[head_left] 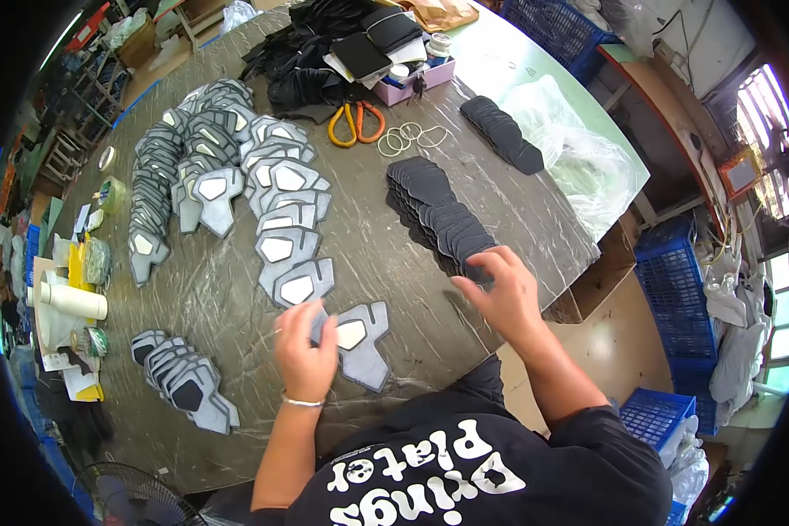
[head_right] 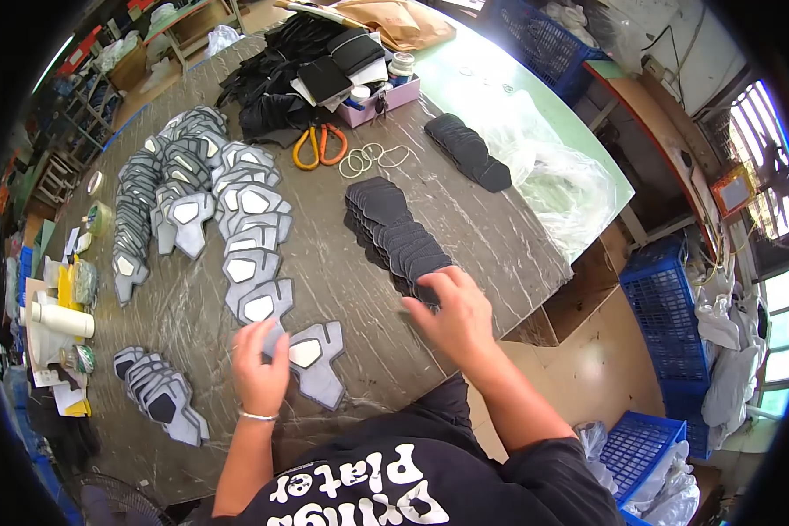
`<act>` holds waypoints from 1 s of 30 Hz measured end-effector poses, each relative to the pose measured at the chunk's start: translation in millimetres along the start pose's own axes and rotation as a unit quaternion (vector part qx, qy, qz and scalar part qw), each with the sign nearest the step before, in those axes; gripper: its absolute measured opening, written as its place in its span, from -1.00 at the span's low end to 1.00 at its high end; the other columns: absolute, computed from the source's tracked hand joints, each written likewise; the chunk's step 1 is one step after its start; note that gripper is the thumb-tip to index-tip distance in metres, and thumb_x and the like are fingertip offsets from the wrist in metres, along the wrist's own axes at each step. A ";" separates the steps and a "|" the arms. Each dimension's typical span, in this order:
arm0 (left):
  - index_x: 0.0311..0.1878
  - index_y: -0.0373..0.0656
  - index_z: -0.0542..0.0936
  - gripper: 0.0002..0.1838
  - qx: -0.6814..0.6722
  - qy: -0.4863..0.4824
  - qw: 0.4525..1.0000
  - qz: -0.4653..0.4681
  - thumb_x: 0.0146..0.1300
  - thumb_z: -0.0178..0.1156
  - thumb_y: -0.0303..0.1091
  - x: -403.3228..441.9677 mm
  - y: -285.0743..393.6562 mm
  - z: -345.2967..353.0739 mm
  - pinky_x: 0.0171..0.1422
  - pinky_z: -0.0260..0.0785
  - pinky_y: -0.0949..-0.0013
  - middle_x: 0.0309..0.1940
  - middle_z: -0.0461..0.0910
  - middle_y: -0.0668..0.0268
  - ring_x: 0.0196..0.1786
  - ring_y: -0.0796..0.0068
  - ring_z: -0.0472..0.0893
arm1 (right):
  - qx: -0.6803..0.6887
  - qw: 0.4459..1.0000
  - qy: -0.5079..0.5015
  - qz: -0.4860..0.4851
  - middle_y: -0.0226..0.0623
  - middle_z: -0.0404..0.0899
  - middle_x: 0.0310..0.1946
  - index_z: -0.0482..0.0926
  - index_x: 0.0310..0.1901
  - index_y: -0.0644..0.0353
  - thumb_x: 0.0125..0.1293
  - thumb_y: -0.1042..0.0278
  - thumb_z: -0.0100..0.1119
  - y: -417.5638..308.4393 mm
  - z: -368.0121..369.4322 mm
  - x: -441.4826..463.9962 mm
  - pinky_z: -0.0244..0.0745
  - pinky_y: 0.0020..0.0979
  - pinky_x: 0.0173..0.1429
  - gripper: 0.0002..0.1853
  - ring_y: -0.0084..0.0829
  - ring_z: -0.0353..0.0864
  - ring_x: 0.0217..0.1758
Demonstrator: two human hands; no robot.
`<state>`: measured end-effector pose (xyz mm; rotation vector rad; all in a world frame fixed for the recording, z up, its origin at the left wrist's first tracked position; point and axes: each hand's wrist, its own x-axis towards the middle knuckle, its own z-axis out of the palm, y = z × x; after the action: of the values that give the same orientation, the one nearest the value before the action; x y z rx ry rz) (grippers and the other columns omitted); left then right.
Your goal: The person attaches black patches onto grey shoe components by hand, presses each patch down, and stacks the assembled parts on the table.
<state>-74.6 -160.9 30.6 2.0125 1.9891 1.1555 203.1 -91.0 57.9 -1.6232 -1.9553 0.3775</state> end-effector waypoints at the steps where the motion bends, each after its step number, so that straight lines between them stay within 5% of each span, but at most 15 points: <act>1: -0.08 -0.25 0.62 -0.71 -0.071 -0.036 0.997 0.018 0.09 0.33 -0.48 7.7 12.1 7.4 0.14 0.39 0.19 -0.09 0.62 0.11 -0.01 0.09 0.58 | -0.007 1.000 0.001 -0.007 -0.27 0.60 -0.25 0.66 -0.22 0.22 0.04 0.29 0.47 8.8 0.9 -1.6 0.55 -0.35 -0.17 -0.70 -0.30 0.65 -0.26; 5: 0.03 -0.21 0.60 -0.64 -0.115 -0.131 0.965 0.198 0.12 0.29 -0.44 47.5 55.0 49.8 0.25 0.35 0.17 0.04 0.60 0.18 0.17 0.14 0.54 | 0.027 1.000 0.006 0.004 -0.24 0.60 -0.25 0.67 -0.21 0.23 0.08 0.28 0.44 19.3 0.1 -5.2 0.52 -0.35 -0.16 -0.72 -0.30 0.62 -0.30; 8: 0.07 -0.21 0.57 -0.63 -0.116 -0.124 0.958 0.230 0.17 0.24 -0.45 66.9 62.6 84.6 0.29 0.31 0.18 0.08 0.58 0.18 0.21 0.15 0.52 | 0.065 0.998 0.005 0.022 -0.23 0.61 -0.22 0.68 -0.21 0.21 0.13 0.26 0.38 18.8 -1.9 9.6 0.52 -0.29 -0.09 -0.75 -0.21 0.63 -0.19; 13: 0.05 -0.25 0.55 -0.69 -0.069 -0.067 0.976 0.194 0.23 0.15 -0.49 97.1 47.8 118.6 0.25 0.34 0.17 0.06 0.58 0.13 0.16 0.13 0.54 | 0.019 0.998 -0.013 -0.053 -0.23 0.64 -0.16 0.70 -0.18 0.20 0.20 0.20 0.31 11.7 13.4 68.4 0.53 -0.28 -0.07 -0.74 -0.18 0.64 -0.13; 17: 0.11 -0.23 0.48 -0.66 -0.085 -0.046 0.990 0.105 0.25 0.08 -0.54 112.9 29.3 130.9 0.17 0.38 0.13 0.02 0.59 0.08 0.11 0.05 0.55 | -0.088 0.988 -0.011 -0.129 -0.22 0.61 -0.22 0.67 -0.34 0.21 0.16 0.19 0.31 2.2 51.9 109.1 0.55 -0.24 -0.06 -0.77 -0.19 0.62 -0.11; 24: 0.14 -0.19 0.43 -0.61 -0.136 -0.092 0.976 0.143 0.23 0.05 -0.59 145.1 7.9 151.8 0.11 0.42 0.13 -0.07 0.62 0.12 0.05 0.08 0.58 | -0.192 0.968 -0.033 -0.160 -0.24 0.61 -0.40 0.67 -0.47 0.18 0.13 0.26 0.24 2.5 79.1 122.2 0.58 -0.22 -0.19 -0.82 -0.18 0.65 -0.31; 27: 0.16 -0.18 0.40 -0.59 -0.109 -0.097 0.975 0.167 0.22 0.04 -0.60 151.5 7.5 151.9 0.04 0.44 0.12 -0.14 0.63 0.13 -0.01 0.07 0.60 | -0.077 0.994 -0.014 -0.076 -0.21 0.63 -0.45 0.68 -0.42 0.22 0.06 0.33 0.22 3.5 66.8 130.2 0.61 -0.26 -0.25 -0.85 -0.24 0.68 -0.41; 30: 0.16 -0.18 0.39 -0.59 -0.084 -0.114 0.977 0.159 0.21 0.05 -0.58 151.3 10.4 148.4 0.00 0.44 0.10 -0.18 0.64 0.13 -0.06 0.06 0.61 | 0.140 0.978 -0.057 0.147 -0.24 0.64 -0.50 0.66 -0.38 0.30 0.10 0.35 0.19 26.7 53.6 144.6 0.61 -0.36 -0.30 -0.82 -0.39 0.66 -0.47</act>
<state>-3.9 36.4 -2.4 2.3071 1.4523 1.0429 178.1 61.8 35.3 -1.7328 -1.6505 0.8390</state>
